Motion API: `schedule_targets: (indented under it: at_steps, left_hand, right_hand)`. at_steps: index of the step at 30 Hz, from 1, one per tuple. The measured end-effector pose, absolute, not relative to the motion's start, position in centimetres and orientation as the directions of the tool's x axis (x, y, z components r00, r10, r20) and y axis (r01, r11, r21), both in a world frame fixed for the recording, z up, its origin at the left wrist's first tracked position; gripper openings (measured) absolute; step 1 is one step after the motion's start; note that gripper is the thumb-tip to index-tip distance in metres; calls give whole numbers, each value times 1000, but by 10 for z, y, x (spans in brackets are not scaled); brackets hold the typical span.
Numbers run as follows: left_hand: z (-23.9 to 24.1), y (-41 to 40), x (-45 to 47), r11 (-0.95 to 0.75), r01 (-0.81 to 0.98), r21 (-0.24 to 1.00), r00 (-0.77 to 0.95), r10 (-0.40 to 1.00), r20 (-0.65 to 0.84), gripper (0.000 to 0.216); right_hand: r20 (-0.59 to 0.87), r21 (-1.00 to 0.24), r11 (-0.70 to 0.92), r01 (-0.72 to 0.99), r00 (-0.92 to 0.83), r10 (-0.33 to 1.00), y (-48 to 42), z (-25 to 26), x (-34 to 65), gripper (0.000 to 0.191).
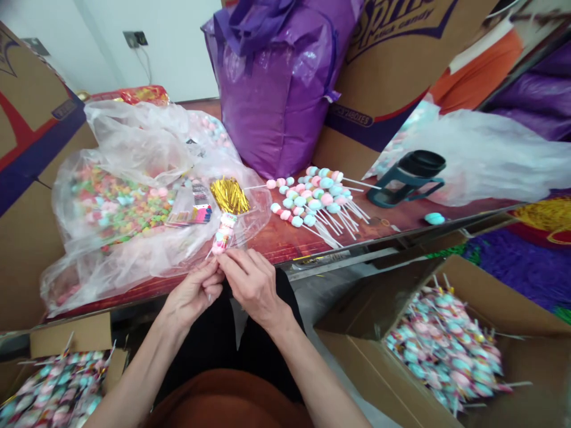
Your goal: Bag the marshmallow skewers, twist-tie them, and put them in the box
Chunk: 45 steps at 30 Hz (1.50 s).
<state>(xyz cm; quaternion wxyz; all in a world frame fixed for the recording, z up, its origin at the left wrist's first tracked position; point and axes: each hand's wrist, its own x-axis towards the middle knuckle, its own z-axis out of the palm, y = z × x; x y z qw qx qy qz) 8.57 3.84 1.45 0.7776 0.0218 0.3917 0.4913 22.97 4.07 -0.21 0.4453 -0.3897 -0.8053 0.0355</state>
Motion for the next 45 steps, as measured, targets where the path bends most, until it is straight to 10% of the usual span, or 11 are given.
schedule_targets:
  at_steps: [13, 18, 23, 30, 36, 40, 45]
  left_hand:
    - [15, 25, 96, 502, -772, 390, 252, 805, -537, 26]
    - [10, 25, 104, 420, -667, 615, 185, 893, -410, 28]
    - [22, 20, 99, 299, -529, 794, 153, 954, -257, 41]
    - [29, 12, 107, 337, -248, 908, 165, 939, -303, 40]
    - [7, 2, 158, 263, -125, 957, 195, 952, -236, 17]
    - [2, 17, 170, 37, 63, 997, 344, 937, -56, 7]
    - [15, 101, 93, -267, 422, 866, -74, 942, 327, 17]
  right_hand:
    - [791, -236, 807, 542, -375, 483, 42, 2, 240, 19]
    - [657, -517, 605, 605, -173, 734, 33, 4, 224, 23]
    - [307, -934, 294, 203, 34, 951, 21, 14, 224, 18]
    - [459, -865, 400, 301, 155, 875, -3, 41, 250, 20]
    - [44, -999, 38, 32, 209, 977, -52, 6, 263, 19]
    - [-81, -994, -108, 20, 536, 840, -72, -38, 317, 19]
    - [-404, -900, -52, -434, 781, 476, -47, -91, 420, 25]
